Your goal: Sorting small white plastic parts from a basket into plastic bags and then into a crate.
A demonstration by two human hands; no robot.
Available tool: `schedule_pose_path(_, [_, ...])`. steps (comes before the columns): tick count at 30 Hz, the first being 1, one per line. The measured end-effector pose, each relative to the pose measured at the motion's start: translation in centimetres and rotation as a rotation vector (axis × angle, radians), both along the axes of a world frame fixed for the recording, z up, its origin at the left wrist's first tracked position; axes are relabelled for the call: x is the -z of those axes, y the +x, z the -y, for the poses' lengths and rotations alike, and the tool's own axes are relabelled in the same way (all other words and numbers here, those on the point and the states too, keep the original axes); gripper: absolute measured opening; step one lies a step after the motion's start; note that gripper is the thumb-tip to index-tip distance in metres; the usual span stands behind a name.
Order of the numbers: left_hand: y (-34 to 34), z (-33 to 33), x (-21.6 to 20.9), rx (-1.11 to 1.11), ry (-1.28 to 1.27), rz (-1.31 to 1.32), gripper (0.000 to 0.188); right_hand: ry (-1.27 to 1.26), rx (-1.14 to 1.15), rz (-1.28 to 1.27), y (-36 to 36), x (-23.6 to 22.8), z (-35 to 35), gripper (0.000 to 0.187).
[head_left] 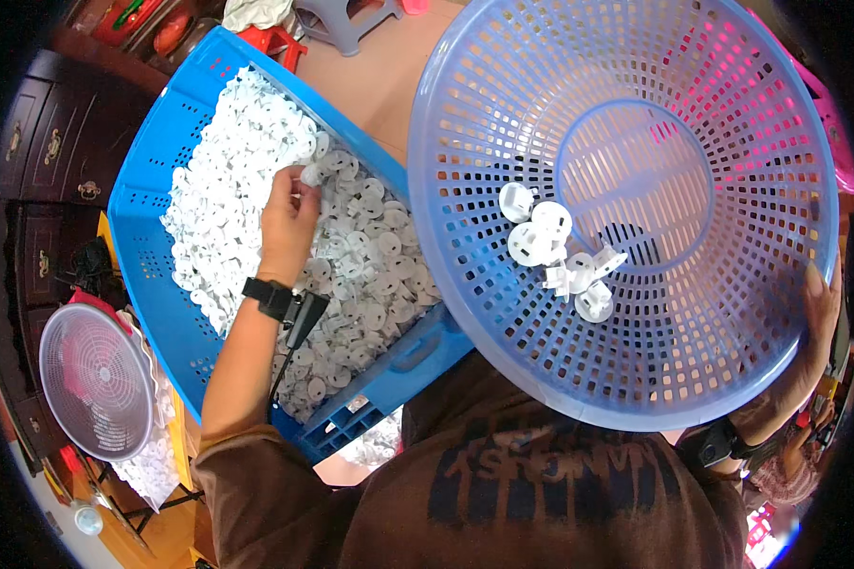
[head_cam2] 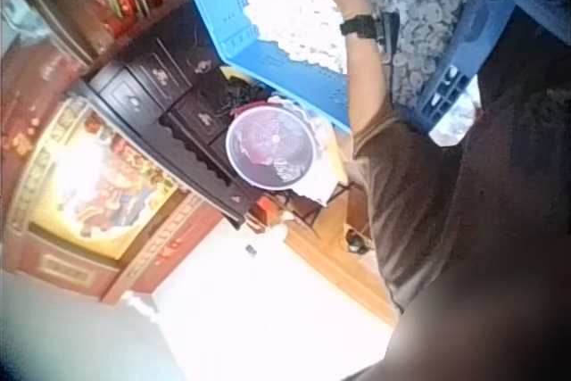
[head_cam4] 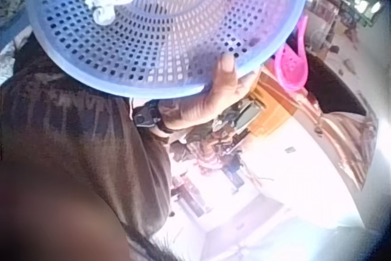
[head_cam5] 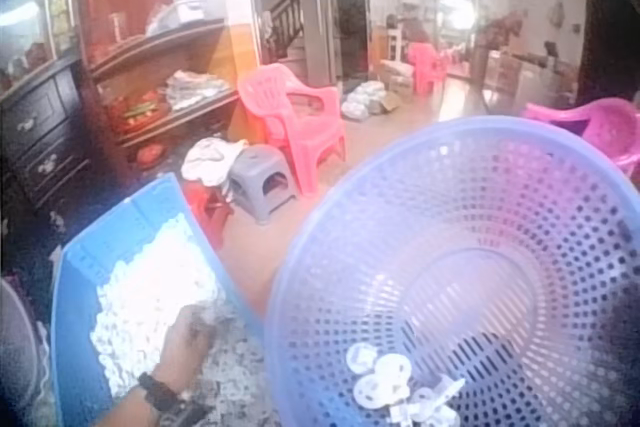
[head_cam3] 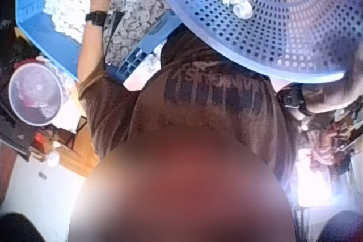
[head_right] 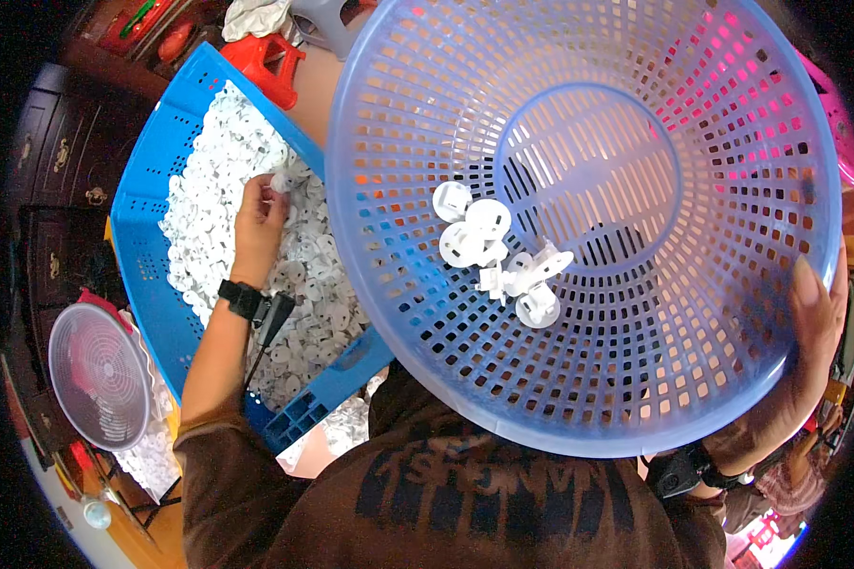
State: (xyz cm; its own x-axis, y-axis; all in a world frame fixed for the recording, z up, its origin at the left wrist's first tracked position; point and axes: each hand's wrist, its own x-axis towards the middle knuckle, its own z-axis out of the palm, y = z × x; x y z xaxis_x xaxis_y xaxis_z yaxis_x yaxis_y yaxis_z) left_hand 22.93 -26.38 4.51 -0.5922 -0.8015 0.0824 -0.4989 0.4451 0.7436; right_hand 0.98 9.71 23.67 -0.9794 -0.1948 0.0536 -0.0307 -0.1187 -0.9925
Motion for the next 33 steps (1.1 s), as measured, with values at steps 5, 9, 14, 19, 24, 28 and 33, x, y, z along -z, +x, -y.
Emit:
schedule_pose_path(5, [1.1, -0.5, -3.4, -0.031, 0.485, -0.166, 0.022, -0.04, -0.021, 0.0, -0.3, 0.3, 0.5, 0.054])
schedule_pose_path(9, [1.7, -1.4, -6.3, -0.059, 0.823, -0.315, 0.014, -0.006, 0.028, 0.021, -0.4, 0.5, 0.7, 0.053])
schedule_pose_path(14, [2.8, -1.5, -6.4, 0.009, 0.964, -0.354, 0.002, 0.031, 0.014, 0.031, -0.9, 0.8, -0.2, 0.057])
schedule_pose_path(19, [3.9, -0.8, -1.2, 0.1, 0.458, 0.033, 0.009, -0.075, -0.083, -0.008, -0.9, 0.5, 0.0, 0.049])
schedule_pose_path(24, [0.6, -3.1, -1.2, 0.233, 0.176, 0.358, 0.025, -0.05, -0.084, -0.027, -1.2, 0.5, 0.0, 0.05])
schedule_pose_path(28, [0.2, -3.8, -1.1, 0.263, -0.017, 0.477, 0.031, -0.027, -0.125, 0.024, -1.2, 0.9, 0.2, 0.052])
schedule_pose_path(33, [1.3, -3.3, -0.4, 0.271, 0.117, 0.317, 0.027, 0.016, -0.017, 0.003, -0.9, 0.8, 0.3, 0.052])
